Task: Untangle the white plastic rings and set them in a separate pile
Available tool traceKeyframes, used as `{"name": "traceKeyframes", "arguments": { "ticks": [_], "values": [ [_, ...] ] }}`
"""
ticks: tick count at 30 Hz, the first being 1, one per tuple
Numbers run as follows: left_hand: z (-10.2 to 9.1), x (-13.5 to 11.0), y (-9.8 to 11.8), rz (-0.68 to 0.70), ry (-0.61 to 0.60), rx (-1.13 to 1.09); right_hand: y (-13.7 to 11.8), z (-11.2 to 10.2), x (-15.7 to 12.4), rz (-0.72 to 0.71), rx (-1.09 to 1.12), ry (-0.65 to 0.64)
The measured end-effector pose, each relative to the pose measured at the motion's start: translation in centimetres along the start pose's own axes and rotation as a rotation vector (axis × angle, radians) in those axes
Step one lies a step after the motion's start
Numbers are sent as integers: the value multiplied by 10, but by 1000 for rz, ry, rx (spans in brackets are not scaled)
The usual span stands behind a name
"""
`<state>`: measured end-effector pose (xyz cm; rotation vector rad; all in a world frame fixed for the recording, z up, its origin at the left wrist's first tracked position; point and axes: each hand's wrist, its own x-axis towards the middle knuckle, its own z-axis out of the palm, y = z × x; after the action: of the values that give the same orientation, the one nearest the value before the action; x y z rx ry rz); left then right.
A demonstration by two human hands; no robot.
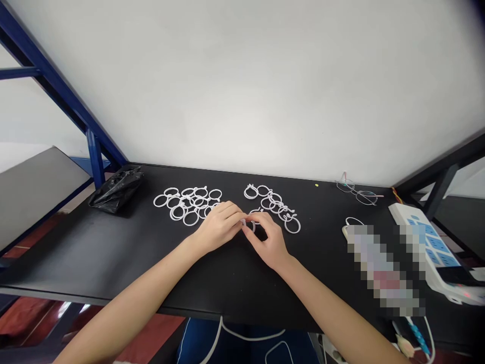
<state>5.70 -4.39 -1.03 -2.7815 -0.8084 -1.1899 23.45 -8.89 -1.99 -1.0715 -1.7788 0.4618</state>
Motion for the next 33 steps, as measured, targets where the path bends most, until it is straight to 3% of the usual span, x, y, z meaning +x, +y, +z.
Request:
{"name": "traceKeyframes", "arguments": {
  "ticks": [6, 14, 21, 28, 33],
  "values": [
    [4, 0, 4, 45, 37, -51, 8, 3, 0, -43, -53, 61],
    [4, -1, 4, 76, 65, -93, 6, 2, -2, 128, 81, 94],
    [0, 0, 6, 15, 62, -138, 6, 2, -1, 96, 71, 125],
    [-4, 0, 7, -107, -143, -205, 2, 1, -3, 68, 55, 163],
    [-1, 0, 8, -225, -301, -382, -1, 0, -4, 21, 86, 131]
  ]
}}
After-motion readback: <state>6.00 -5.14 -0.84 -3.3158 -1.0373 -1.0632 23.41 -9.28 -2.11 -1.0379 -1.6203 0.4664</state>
